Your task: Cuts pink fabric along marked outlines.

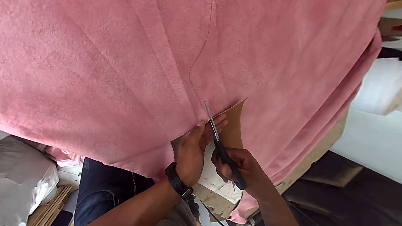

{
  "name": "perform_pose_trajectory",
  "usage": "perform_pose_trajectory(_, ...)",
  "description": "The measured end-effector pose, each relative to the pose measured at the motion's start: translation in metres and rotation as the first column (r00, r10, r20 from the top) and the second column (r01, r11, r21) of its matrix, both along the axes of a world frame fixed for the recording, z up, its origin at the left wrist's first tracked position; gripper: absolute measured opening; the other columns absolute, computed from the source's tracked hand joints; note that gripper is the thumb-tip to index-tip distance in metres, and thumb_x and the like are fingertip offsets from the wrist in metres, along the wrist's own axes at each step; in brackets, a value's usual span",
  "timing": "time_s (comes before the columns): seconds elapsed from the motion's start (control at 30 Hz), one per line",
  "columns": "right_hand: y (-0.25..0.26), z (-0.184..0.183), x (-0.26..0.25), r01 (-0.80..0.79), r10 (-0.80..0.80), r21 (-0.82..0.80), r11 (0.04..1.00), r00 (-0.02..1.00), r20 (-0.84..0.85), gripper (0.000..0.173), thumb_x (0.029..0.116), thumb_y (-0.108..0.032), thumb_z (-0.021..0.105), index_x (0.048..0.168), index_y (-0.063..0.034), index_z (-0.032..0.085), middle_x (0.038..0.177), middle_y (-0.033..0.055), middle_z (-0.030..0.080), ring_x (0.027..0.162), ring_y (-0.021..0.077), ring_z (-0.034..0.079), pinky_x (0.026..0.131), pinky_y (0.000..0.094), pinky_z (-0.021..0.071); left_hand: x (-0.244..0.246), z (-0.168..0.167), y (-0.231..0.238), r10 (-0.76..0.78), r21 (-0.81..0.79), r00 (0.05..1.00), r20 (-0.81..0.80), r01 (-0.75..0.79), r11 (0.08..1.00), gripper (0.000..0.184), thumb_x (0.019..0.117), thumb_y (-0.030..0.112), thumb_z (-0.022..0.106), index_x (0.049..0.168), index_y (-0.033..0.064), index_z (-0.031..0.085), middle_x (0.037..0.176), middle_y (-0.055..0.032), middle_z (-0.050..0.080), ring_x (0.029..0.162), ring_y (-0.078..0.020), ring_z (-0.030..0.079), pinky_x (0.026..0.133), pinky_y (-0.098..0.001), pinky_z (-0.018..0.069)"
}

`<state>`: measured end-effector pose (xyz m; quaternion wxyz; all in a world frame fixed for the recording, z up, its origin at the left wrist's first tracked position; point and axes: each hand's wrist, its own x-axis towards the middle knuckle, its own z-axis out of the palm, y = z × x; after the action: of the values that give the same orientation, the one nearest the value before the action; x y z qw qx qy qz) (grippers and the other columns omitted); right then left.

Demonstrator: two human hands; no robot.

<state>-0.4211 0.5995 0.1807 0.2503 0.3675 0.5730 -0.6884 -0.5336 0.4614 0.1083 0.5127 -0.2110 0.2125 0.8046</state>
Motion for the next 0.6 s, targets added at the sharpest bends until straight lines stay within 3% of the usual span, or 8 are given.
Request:
perform_pose_trajectory(0.23, 0.013, -0.005, -0.014, -0.084, 0.084, 0.005, 0.996, 0.996, -0.003, 0.048, 0.0925, -0.055, 0.071, 0.091, -0.0072, 0.068, 0.080, 0.0059, 0.063, 0.067, 0.0143, 0.060, 0.058, 0.0283, 0.0516, 0.002, -0.003, -0.003, 0.004, -0.054, 0.993, -0.115, -0.011, 0.999, 0.052, 0.1135, 0.033, 0.030, 0.137, -0.0009, 0.060, 0.144, -0.0208, 0.059, 0.141, -0.0368, 0.050, 0.122, -0.0506, 0.0361)
perform_pose_trajectory(0.47, 0.020, -0.007, -0.013, -0.064, 0.062, -0.045, 0.997, 0.998, -0.032, 0.040, 0.0933, -0.048, 0.074, 0.089, -0.0081, 0.068, 0.074, 0.0032, 0.061, 0.061, 0.0101, 0.057, 0.053, 0.0251, 0.0489, 0.011, -0.006, -0.002, -0.002, -0.165, 0.990, -0.142, -0.021, 0.986, 0.047, 0.1118, 0.037, 0.038, 0.129, 0.0031, 0.066, 0.139, -0.0181, 0.064, 0.137, -0.0341, 0.055, 0.119, -0.0507, 0.0407)
perform_pose_trajectory(0.6, 0.022, -0.010, -0.014, -0.055, 0.050, -0.096, 0.994, 0.997, -0.059, 0.039, 0.0942, -0.045, 0.073, 0.090, -0.0072, 0.068, 0.077, 0.0044, 0.063, 0.063, 0.0108, 0.059, 0.055, 0.0253, 0.0507, 0.013, -0.006, -0.002, -0.021, -0.195, 0.982, -0.190, -0.017, 0.981, 0.047, 0.1120, 0.037, 0.038, 0.124, 0.0033, 0.069, 0.136, -0.0171, 0.066, 0.135, -0.0331, 0.057, 0.117, -0.0505, 0.0424)
